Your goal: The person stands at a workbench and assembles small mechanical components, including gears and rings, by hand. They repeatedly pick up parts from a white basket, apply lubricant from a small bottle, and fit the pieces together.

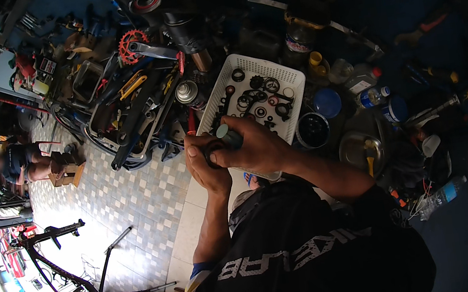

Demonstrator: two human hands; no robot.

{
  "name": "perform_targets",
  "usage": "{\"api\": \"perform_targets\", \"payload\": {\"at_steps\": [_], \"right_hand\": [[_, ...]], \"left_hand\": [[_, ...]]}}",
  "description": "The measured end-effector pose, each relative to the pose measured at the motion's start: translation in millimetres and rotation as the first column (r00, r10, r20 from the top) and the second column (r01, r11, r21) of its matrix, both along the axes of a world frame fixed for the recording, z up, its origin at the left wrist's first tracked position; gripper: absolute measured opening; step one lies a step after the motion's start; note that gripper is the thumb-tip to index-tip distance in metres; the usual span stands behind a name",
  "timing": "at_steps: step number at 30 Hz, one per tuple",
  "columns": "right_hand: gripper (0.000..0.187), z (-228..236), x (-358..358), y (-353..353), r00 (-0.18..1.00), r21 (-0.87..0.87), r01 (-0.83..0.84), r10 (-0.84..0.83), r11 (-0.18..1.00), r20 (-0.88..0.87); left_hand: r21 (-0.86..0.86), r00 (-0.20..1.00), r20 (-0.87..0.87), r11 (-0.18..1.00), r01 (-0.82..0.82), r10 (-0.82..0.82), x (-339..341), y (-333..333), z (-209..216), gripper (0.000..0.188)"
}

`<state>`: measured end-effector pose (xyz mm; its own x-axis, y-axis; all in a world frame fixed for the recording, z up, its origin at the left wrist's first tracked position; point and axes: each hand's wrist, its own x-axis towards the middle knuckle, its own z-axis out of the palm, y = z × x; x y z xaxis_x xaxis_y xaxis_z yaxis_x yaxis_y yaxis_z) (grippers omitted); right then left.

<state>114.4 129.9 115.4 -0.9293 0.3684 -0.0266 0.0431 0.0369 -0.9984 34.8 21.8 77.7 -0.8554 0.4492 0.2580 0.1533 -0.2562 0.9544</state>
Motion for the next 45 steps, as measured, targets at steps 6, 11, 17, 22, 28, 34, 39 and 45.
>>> {"api": "perform_targets", "payload": {"at_steps": [6,11,17,22,28,34,39,45], "right_hand": [[0.055,6.2,1.9,4.0,0.999,-0.008,-0.009,0.009,1.000,0.043],[0.056,12.0,5.7,7.6,0.998,0.085,-0.001,-0.005,0.996,0.064],[0.056,5.2,4.6,11.1,0.997,0.006,-0.063,0.062,0.998,0.043],[0.049,-9.3,2.5,6.5,0.997,-0.116,-0.076,0.072,0.990,-0.031],[0.043,-11.6,4.3,2.3,1.000,-0.060,-0.021,0.020,0.998,-0.017],[0.046,-3.6,21.6,-0.3,0.934,0.588,0.266,-0.053,0.764,-0.353],[0.062,8.8,28.9,0.5,0.963,0.637,0.196,-0.025,0.746,-0.268],[0.062,13.0,28.8,-3.9,0.972,0.647,0.191,-0.050,0.738,-0.230]], "left_hand": [[0.021,0.999,-0.028,0.999,0.035,-0.035,-0.6,2.9,3.5,0.049],[-0.037,0.997,-0.055,0.998,0.045,-0.047,-0.4,3.0,7.3,0.055],[-0.047,0.986,-0.143,0.996,0.077,-0.083,-4.7,0.6,4.1,0.055],[-0.079,0.976,-0.209,0.996,0.046,-0.062,-6.5,-1.3,-6.4,0.055],[-0.039,0.998,-0.019,0.998,0.051,-0.052,-6.3,4.9,-6.7,0.051],[-0.166,0.996,0.052,0.984,-0.063,0.073,2.1,13.5,16.9,0.047],[-0.179,0.997,-0.067,0.983,-0.044,0.033,-3.3,10.4,11.7,0.047],[-0.057,0.988,0.155,0.998,0.016,-0.007,-3.0,9.2,15.9,0.048]]}}
